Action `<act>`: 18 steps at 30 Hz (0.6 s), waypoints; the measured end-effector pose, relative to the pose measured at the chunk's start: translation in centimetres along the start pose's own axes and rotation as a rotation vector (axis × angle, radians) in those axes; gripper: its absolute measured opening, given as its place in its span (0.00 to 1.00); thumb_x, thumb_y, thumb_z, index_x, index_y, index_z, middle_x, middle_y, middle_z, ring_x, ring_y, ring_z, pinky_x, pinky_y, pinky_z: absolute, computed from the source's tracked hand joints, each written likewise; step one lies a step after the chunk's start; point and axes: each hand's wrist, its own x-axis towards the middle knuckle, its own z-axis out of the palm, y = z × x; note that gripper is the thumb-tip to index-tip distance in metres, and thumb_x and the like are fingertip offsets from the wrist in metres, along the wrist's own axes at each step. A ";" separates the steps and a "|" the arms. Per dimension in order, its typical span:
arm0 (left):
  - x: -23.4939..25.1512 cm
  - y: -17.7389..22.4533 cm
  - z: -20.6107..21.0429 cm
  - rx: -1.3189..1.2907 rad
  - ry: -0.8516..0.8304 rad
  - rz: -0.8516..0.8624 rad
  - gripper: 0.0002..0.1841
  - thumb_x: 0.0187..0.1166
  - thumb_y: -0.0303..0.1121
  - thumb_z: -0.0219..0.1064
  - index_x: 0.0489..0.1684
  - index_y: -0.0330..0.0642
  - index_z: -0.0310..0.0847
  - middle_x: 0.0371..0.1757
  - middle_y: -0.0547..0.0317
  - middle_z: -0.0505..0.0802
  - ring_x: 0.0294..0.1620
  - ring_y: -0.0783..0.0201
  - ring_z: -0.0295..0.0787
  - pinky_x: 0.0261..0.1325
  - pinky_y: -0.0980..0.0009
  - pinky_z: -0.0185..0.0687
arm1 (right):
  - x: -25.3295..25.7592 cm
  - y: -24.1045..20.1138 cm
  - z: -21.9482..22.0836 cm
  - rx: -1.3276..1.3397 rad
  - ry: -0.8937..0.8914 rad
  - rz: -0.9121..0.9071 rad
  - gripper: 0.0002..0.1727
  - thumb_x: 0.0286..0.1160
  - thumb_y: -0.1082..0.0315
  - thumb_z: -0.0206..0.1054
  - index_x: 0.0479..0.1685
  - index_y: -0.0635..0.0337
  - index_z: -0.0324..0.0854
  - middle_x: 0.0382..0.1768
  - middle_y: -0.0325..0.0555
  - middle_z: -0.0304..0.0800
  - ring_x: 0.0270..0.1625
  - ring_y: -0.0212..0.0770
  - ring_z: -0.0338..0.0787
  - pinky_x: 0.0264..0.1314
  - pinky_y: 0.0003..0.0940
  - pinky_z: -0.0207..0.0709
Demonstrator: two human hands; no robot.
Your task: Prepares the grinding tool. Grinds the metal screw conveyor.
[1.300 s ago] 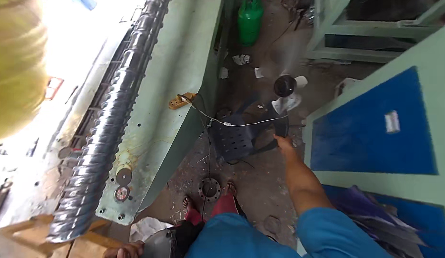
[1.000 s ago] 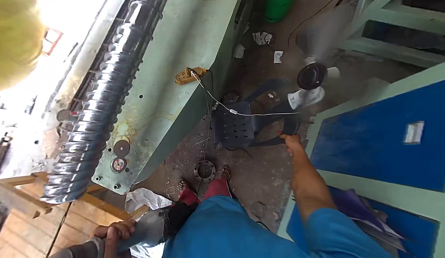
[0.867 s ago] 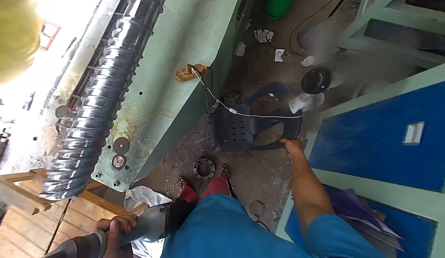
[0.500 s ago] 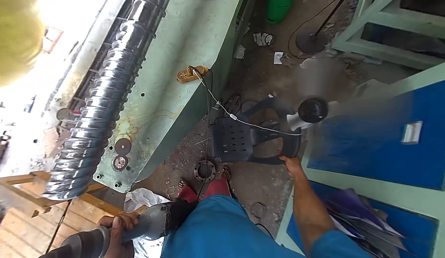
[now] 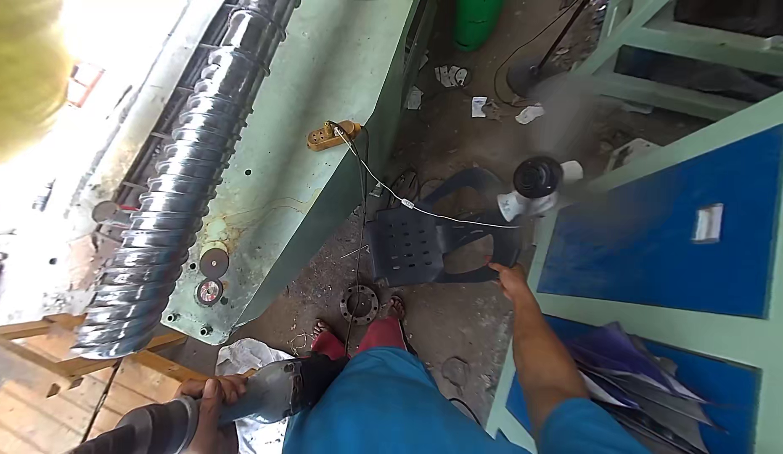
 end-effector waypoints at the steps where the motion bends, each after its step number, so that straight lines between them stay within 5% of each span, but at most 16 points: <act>1: -0.1 -0.1 0.0 0.007 0.015 0.005 0.10 0.84 0.45 0.67 0.30 0.61 0.79 0.20 0.72 0.87 0.25 0.71 0.88 0.41 0.72 0.89 | -0.2 -0.8 0.2 -0.009 -0.004 0.026 0.20 0.80 0.73 0.66 0.70 0.63 0.74 0.56 0.52 0.94 0.47 0.45 0.95 0.44 0.42 0.91; 6: -0.7 -0.3 0.1 0.014 0.038 0.021 0.10 0.84 0.45 0.67 0.30 0.60 0.79 0.20 0.72 0.87 0.25 0.71 0.88 0.41 0.72 0.90 | -0.2 -4.2 1.1 -0.226 0.058 0.074 0.25 0.75 0.70 0.71 0.71 0.66 0.74 0.54 0.57 0.88 0.49 0.47 0.90 0.48 0.45 0.86; 13: -1.9 -1.0 -0.3 0.003 0.067 0.026 0.08 0.83 0.42 0.69 0.32 0.60 0.79 0.21 0.72 0.88 0.25 0.70 0.89 0.42 0.71 0.90 | 1.5 -3.6 1.0 -0.014 -0.064 -0.047 0.22 0.76 0.80 0.65 0.70 0.70 0.72 0.53 0.58 0.92 0.46 0.50 0.96 0.47 0.47 0.94; 18: -1.9 -0.7 -0.2 0.013 0.115 -0.010 0.08 0.81 0.41 0.70 0.32 0.58 0.79 0.21 0.70 0.88 0.25 0.68 0.89 0.42 0.69 0.91 | -1.3 -4.8 1.4 0.027 -0.099 -0.141 0.19 0.80 0.78 0.65 0.68 0.71 0.73 0.51 0.59 0.93 0.44 0.52 0.97 0.46 0.49 0.94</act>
